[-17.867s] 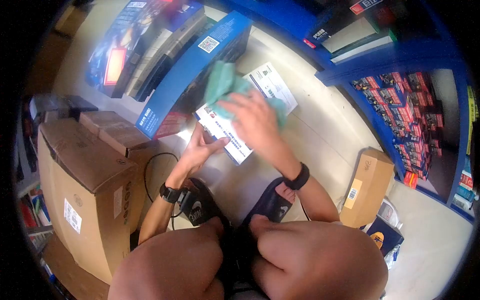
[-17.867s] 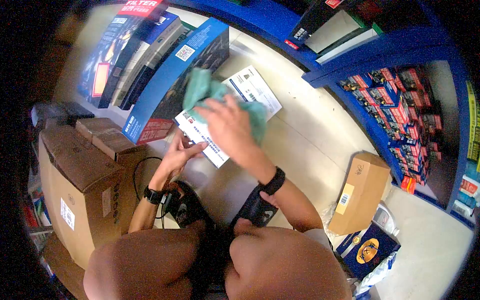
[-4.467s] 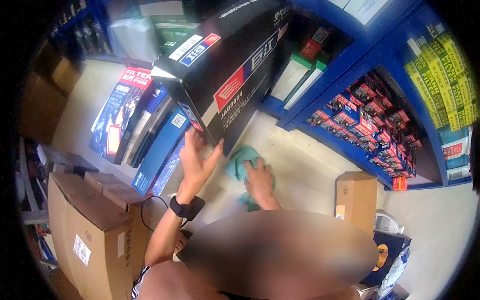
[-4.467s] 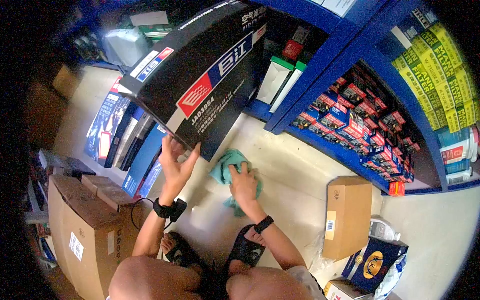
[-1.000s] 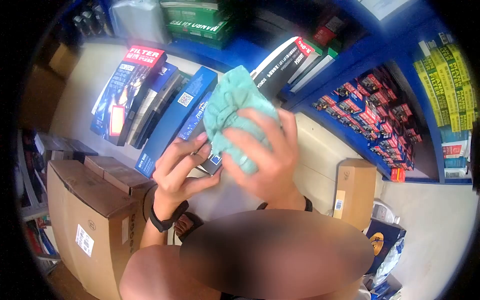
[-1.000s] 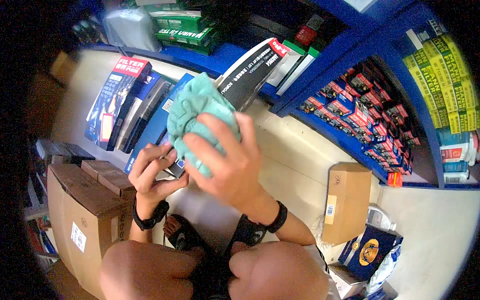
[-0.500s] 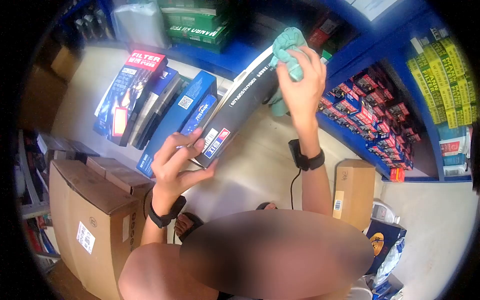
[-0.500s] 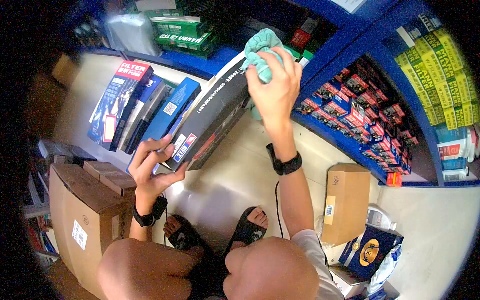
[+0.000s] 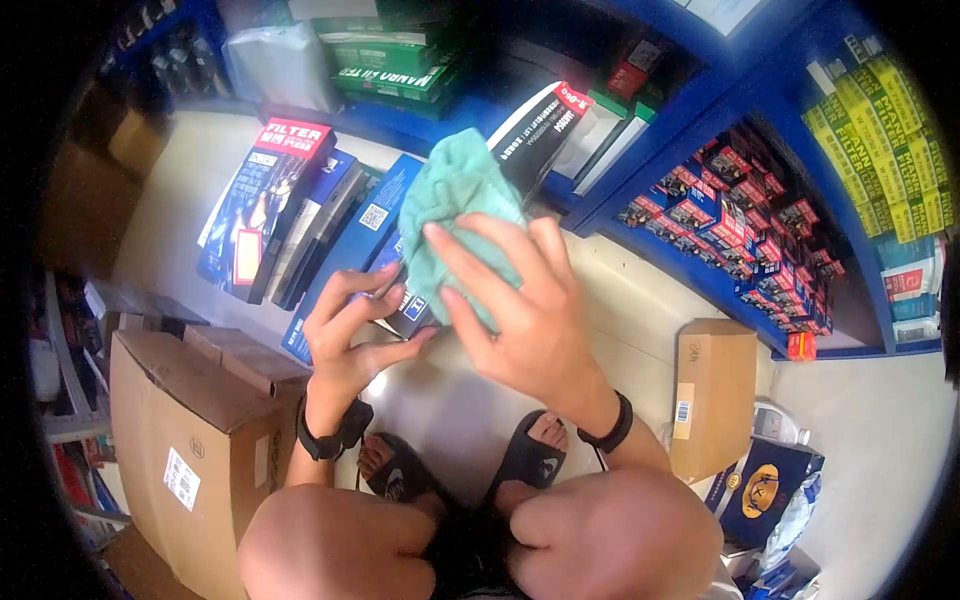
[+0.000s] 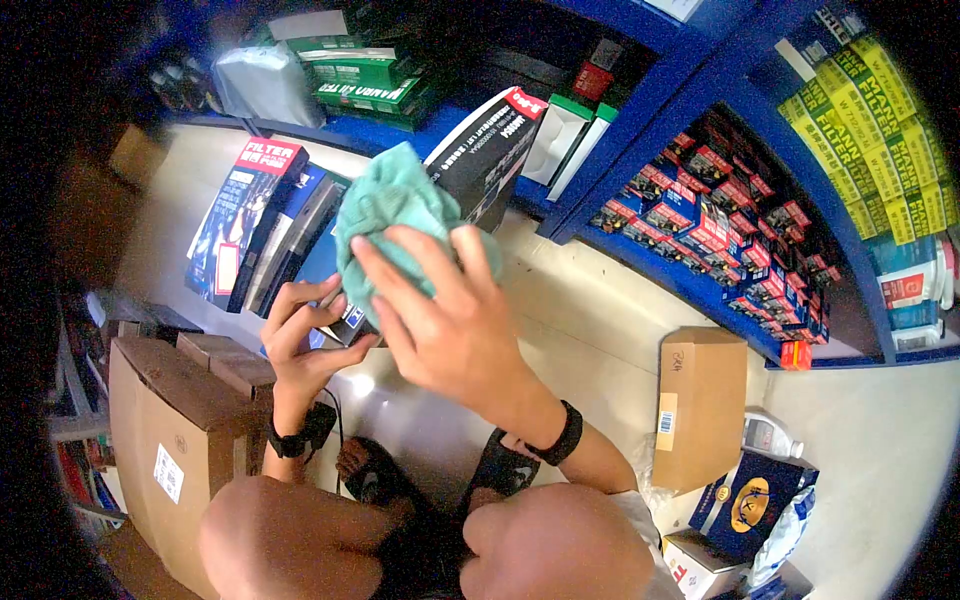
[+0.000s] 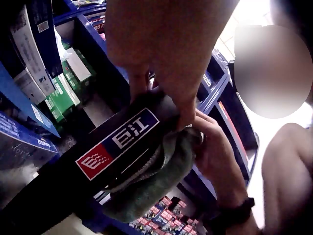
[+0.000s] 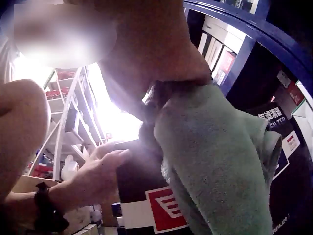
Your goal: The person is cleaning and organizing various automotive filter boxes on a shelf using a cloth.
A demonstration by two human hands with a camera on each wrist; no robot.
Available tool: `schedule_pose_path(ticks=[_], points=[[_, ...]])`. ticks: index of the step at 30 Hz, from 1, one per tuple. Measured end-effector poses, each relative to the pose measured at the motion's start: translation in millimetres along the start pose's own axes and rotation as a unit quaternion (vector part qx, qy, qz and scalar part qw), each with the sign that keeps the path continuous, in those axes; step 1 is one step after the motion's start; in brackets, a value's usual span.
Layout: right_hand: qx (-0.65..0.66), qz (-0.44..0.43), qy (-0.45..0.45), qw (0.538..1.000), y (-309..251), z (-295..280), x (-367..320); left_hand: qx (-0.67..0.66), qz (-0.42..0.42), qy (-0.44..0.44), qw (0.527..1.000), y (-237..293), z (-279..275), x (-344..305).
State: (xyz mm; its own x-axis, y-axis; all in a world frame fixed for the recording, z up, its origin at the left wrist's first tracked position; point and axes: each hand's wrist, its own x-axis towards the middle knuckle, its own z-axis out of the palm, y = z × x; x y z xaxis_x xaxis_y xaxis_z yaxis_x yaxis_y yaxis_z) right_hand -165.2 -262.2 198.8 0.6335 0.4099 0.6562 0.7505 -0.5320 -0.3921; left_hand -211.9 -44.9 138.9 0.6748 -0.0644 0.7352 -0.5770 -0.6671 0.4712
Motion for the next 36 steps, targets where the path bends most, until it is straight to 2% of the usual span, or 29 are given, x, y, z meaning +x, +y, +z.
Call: schedule_pose_path(ticks=[4,7,10,13,15,16,18,20,22,23,25,28,29,32,34,36], points=[[0.029,-0.011,-0.008,0.999,4,2,1,-0.019,-0.036,0.001,0.999,2,1,-7],[-0.02,-0.005,0.032,0.999,21,16,8,-0.012,-0.052,-0.005,0.999,-2,-1,-8],[-0.048,0.045,0.11,0.992,75,21,28,0.003,-0.06,-0.003,0.998,-3,-6,-2],[-0.03,0.037,0.144,0.988,124,24,46,0.001,-0.048,0.003,0.999,-4,-7,3],[-0.008,0.03,0.15,0.988,123,31,47,-0.01,-0.112,0.01,0.994,-3,-10,9],[0.012,0.025,0.158,0.987,121,37,47,-0.008,-0.115,0.011,0.993,-10,-11,7],[0.043,0.048,0.147,0.987,104,56,38,0.007,-0.176,0.026,0.984,-27,-16,-4],[0.113,0.029,0.108,0.987,86,84,22,0.017,-0.279,0.037,0.959,-30,-22,-4],[0.136,0.016,0.056,0.989,59,116,2,0.105,-0.234,0.038,0.966,-34,-26,-2],[0.142,-0.004,0.04,0.989,48,128,-7,0.108,-0.235,0.039,0.965,-42,-28,-8],[0.148,-0.039,0.019,0.988,28,141,-19,0.028,-0.373,0.071,0.925,-58,-29,-26],[0.209,-0.058,-0.01,0.976,15,141,-25,-0.03,-0.357,0.092,0.929,-57,-27,-34],[0.212,-0.056,-0.013,0.976,13,140,-23,-0.015,-0.325,0.092,0.941,-60,-27,-36],[0.169,-0.079,-0.034,0.982,19,141,-14,-0.031,-0.371,0.09,0.924,-61,-29,-42],[0.101,-0.094,-0.007,0.99,39,147,-5,-0.018,-0.363,0.088,0.927,-63,-28,-43],[0.085,-0.044,0.013,0.995,58,155,2,-0.004,-0.355,0.081,0.932,-63,-28,-45]])
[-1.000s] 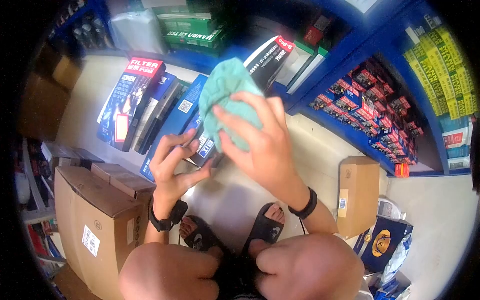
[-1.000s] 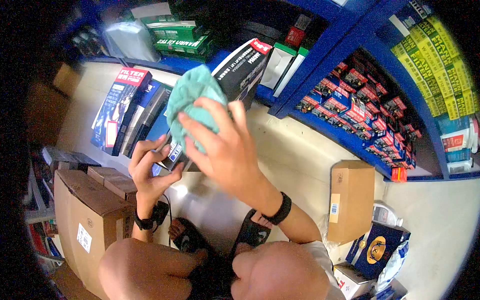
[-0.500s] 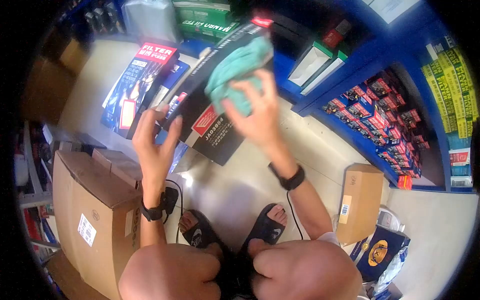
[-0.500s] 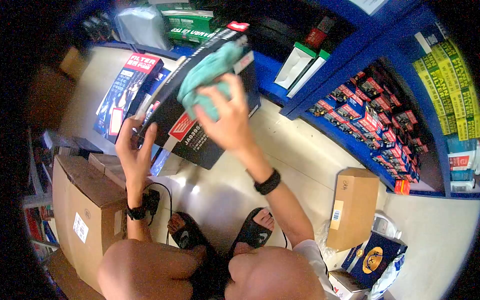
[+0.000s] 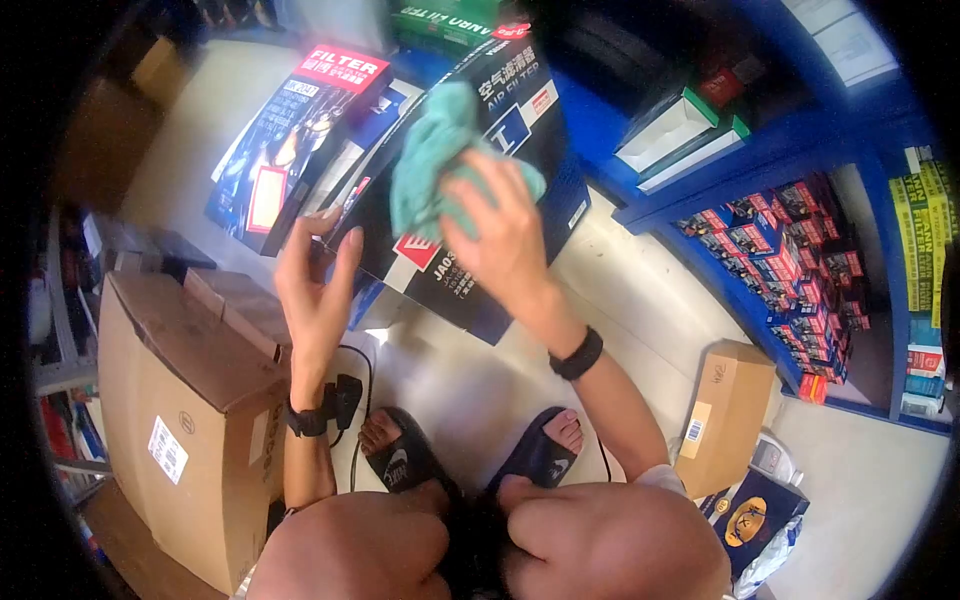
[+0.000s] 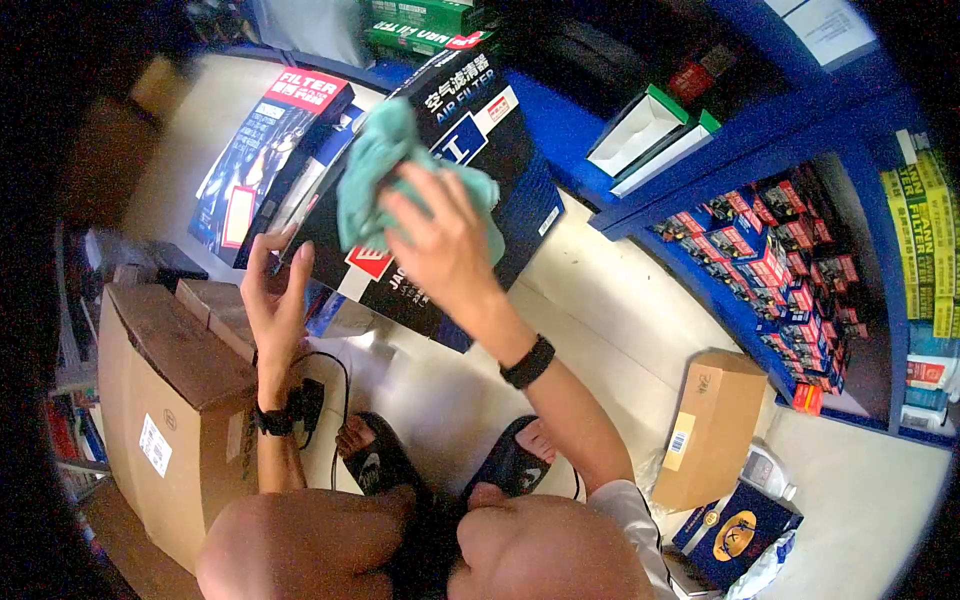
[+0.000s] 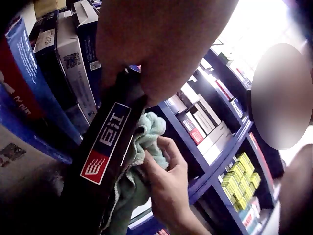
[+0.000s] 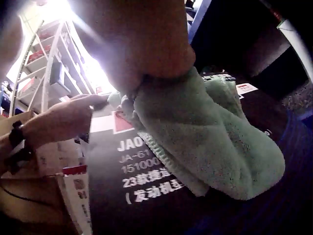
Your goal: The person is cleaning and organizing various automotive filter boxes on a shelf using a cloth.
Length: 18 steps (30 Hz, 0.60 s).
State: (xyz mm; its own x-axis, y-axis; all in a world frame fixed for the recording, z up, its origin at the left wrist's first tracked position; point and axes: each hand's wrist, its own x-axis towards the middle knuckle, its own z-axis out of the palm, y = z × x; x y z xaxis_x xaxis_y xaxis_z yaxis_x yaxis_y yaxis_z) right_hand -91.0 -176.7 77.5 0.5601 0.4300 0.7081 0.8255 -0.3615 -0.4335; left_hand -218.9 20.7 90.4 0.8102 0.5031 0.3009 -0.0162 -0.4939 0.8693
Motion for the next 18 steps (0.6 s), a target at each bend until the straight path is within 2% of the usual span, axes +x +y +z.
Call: schedule_pose_path(ticks=[3,6,8,10,12,14,15,18], points=[[-0.064,0.075,0.033,0.995,54,-3,8,0.0,-0.029,-0.019,0.999,0,1,-2],[-0.18,0.136,0.087,0.97,95,-16,9,-0.021,0.018,-0.008,1.0,4,6,-6],[-0.17,0.222,0.05,0.959,100,-16,3,-0.018,-0.005,-0.018,1.0,8,7,-6],[-0.054,0.229,0.043,0.971,86,-9,1,-0.027,-0.01,-0.023,0.999,10,6,-6],[-0.029,0.186,0.06,0.98,67,-7,5,-0.037,-0.012,-0.025,0.999,12,6,-4],[0.017,0.164,0.052,0.985,35,-14,15,-0.006,0.023,-0.04,0.999,16,4,-4],[0.027,0.154,0.05,0.987,24,-14,18,-0.052,-0.027,-0.062,0.996,22,2,-3],[0.044,0.142,0.047,0.988,12,-14,19,-0.106,-0.067,-0.079,0.989,28,0,5]])
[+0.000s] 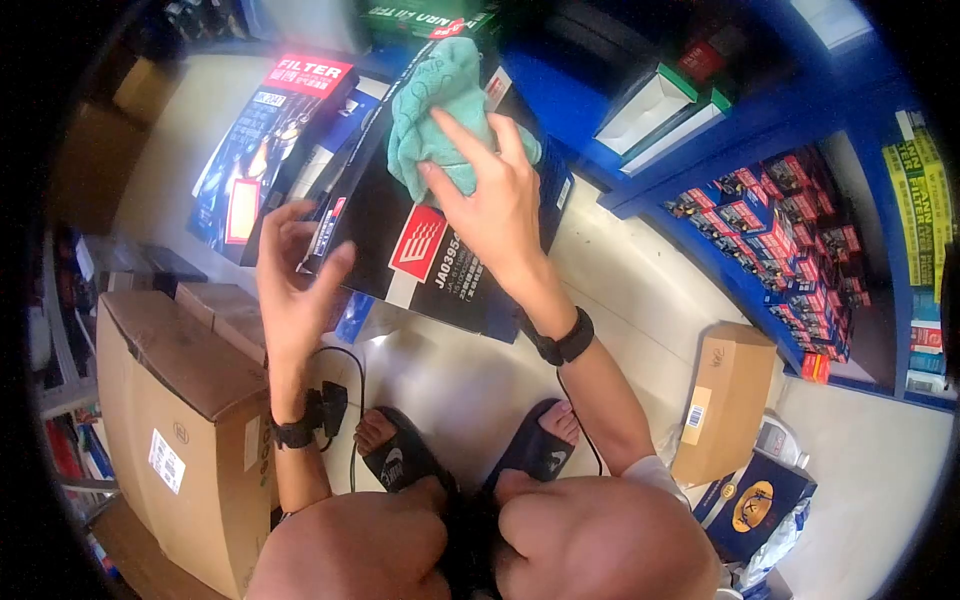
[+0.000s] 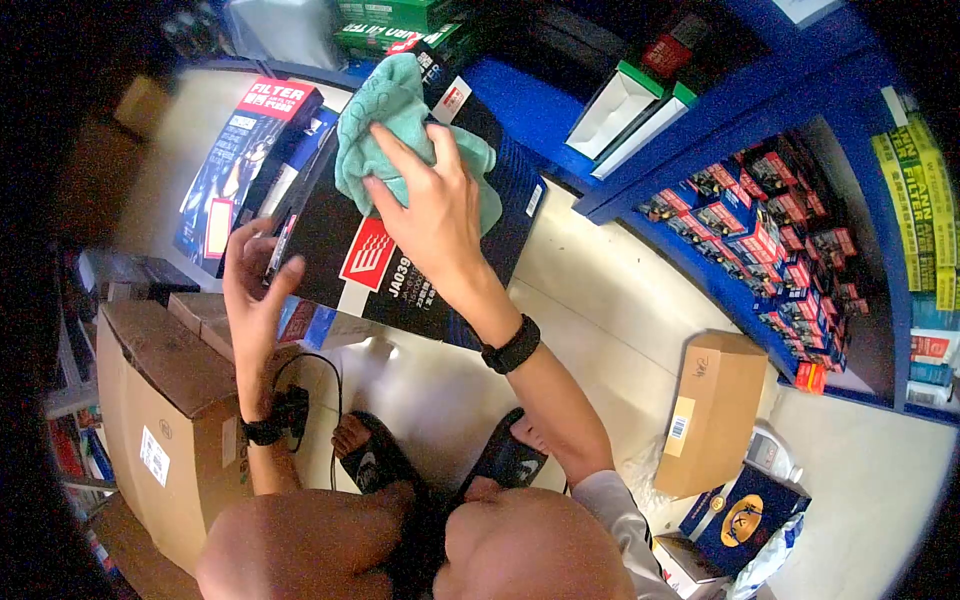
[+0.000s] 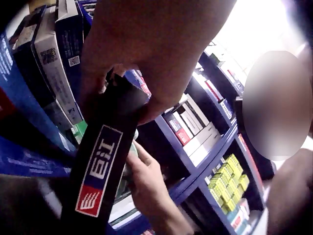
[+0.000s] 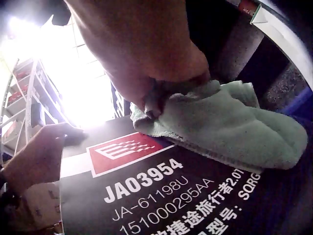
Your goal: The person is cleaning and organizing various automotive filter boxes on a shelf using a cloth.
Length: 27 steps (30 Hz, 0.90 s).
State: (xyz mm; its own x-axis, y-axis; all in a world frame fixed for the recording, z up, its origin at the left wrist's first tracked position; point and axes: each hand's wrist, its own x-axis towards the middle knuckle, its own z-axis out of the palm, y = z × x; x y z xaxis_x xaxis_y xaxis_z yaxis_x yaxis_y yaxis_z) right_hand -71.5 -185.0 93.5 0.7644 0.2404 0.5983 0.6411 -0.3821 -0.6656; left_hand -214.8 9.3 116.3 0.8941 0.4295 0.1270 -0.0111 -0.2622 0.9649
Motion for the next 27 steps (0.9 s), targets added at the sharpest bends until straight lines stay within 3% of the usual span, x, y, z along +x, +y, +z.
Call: schedule_pose_path(ticks=[4,5,8,9,12,13,16,19,22,23,27], points=[[0.009,0.006,0.012,1.0,6,-5,-8,0.017,-0.126,-0.016,0.992,11,-4,21],[0.018,0.014,0.002,1.0,6,-7,-12,0.069,-0.154,-0.07,0.983,18,-6,27],[0.023,0.024,-0.011,0.999,3,-12,-23,0.074,-0.211,-0.126,0.966,36,12,38],[0.034,0.031,-0.016,0.999,1,-15,-25,0.141,-0.205,-0.176,0.952,30,14,50],[0.057,0.04,-0.023,0.997,-3,-22,-29,0.18,-0.204,-0.232,0.934,35,18,55],[0.069,0.04,-0.027,0.996,-4,-24,-30,0.115,-0.158,-0.207,0.959,31,24,50],[0.054,0.022,-0.014,0.998,-7,-29,-33,0.126,-0.127,-0.186,0.966,25,28,51],[0.053,0.023,-0.02,0.998,-13,-37,-38,0.04,-0.173,-0.183,0.967,13,29,47],[0.061,0.04,-0.058,0.996,-23,-52,-47,0.009,-0.159,-0.162,0.974,15,32,27],[0.066,0.058,-0.079,0.993,-25,-56,-51,0.013,-0.199,-0.196,0.96,17,27,25],[0.069,0.058,-0.054,0.994,-14,-47,-58,-0.007,-0.156,-0.214,0.964,14,23,5]])
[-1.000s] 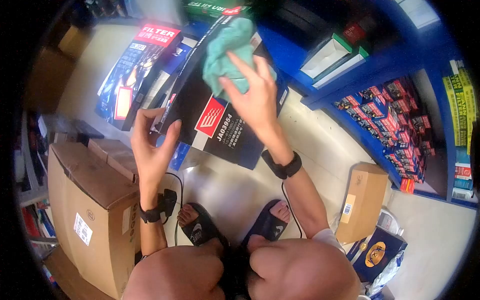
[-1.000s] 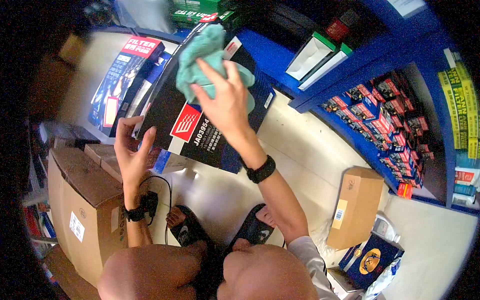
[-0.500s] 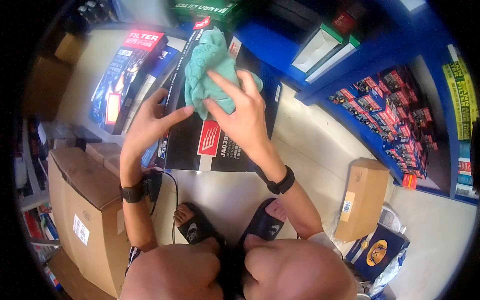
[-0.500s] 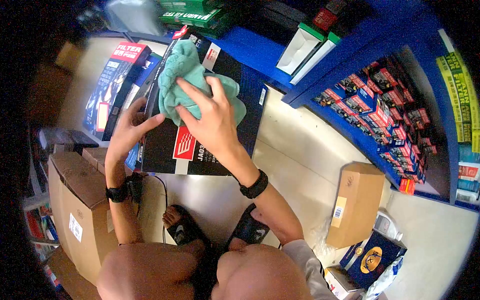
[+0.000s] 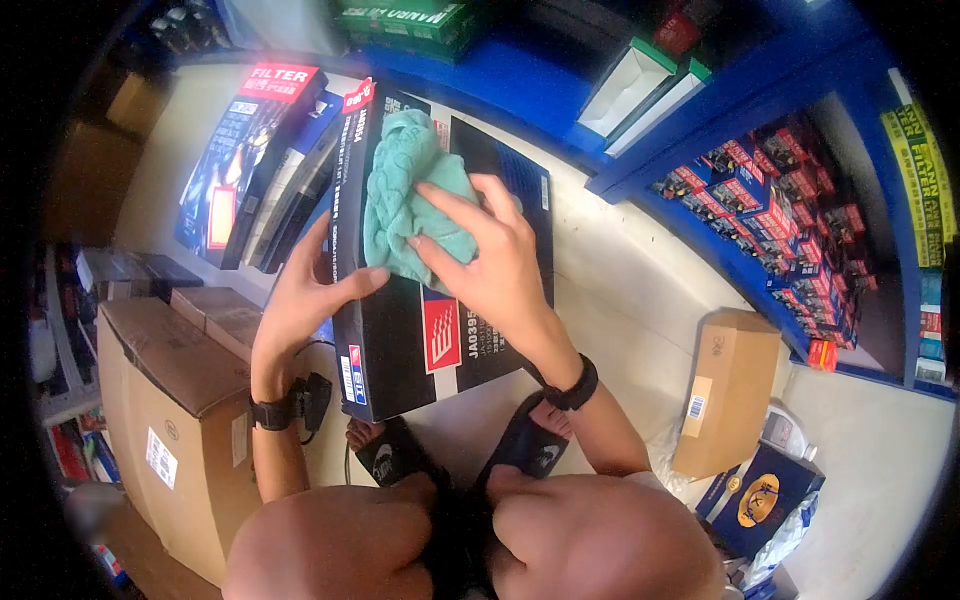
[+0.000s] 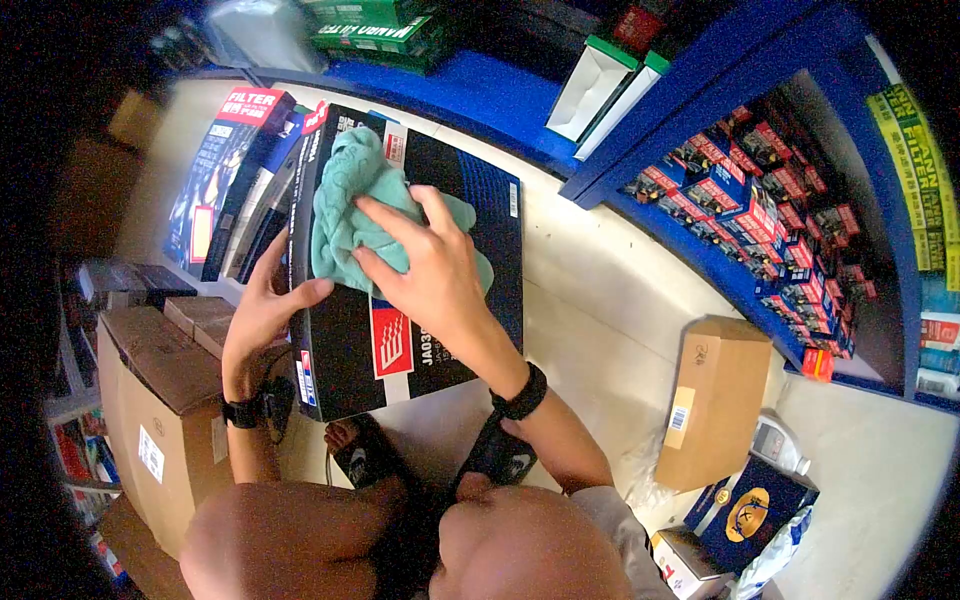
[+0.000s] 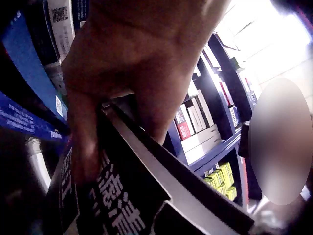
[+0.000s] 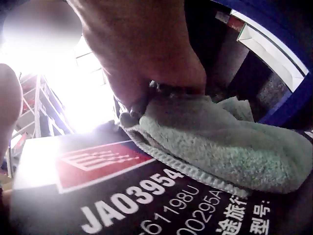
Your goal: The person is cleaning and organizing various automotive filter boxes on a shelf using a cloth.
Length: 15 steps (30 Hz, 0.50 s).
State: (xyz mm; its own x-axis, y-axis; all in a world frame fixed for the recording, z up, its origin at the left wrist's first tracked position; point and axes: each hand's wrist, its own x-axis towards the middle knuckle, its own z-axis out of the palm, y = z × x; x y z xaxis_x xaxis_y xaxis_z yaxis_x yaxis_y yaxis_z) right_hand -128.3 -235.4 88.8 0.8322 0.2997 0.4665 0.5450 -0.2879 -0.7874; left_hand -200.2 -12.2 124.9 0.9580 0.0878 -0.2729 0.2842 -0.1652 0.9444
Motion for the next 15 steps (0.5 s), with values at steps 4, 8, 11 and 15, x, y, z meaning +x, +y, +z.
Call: schedule_pose_path(ticks=[4,8,11,15], points=[[-0.062,0.017,0.0,0.998,13,14,18,0.011,0.002,-0.021,1.0,-9,-7,-3],[-0.178,0.091,0.021,0.98,60,11,33,0.02,0.01,-0.006,1.0,-6,-10,-8],[-0.266,0.157,0.024,0.951,112,-10,26,0.031,0.011,-0.017,0.999,-5,-11,-5],[-0.298,0.194,0.029,0.934,180,-25,8,0.02,0.0,-0.009,1.0,-11,-11,-4]])
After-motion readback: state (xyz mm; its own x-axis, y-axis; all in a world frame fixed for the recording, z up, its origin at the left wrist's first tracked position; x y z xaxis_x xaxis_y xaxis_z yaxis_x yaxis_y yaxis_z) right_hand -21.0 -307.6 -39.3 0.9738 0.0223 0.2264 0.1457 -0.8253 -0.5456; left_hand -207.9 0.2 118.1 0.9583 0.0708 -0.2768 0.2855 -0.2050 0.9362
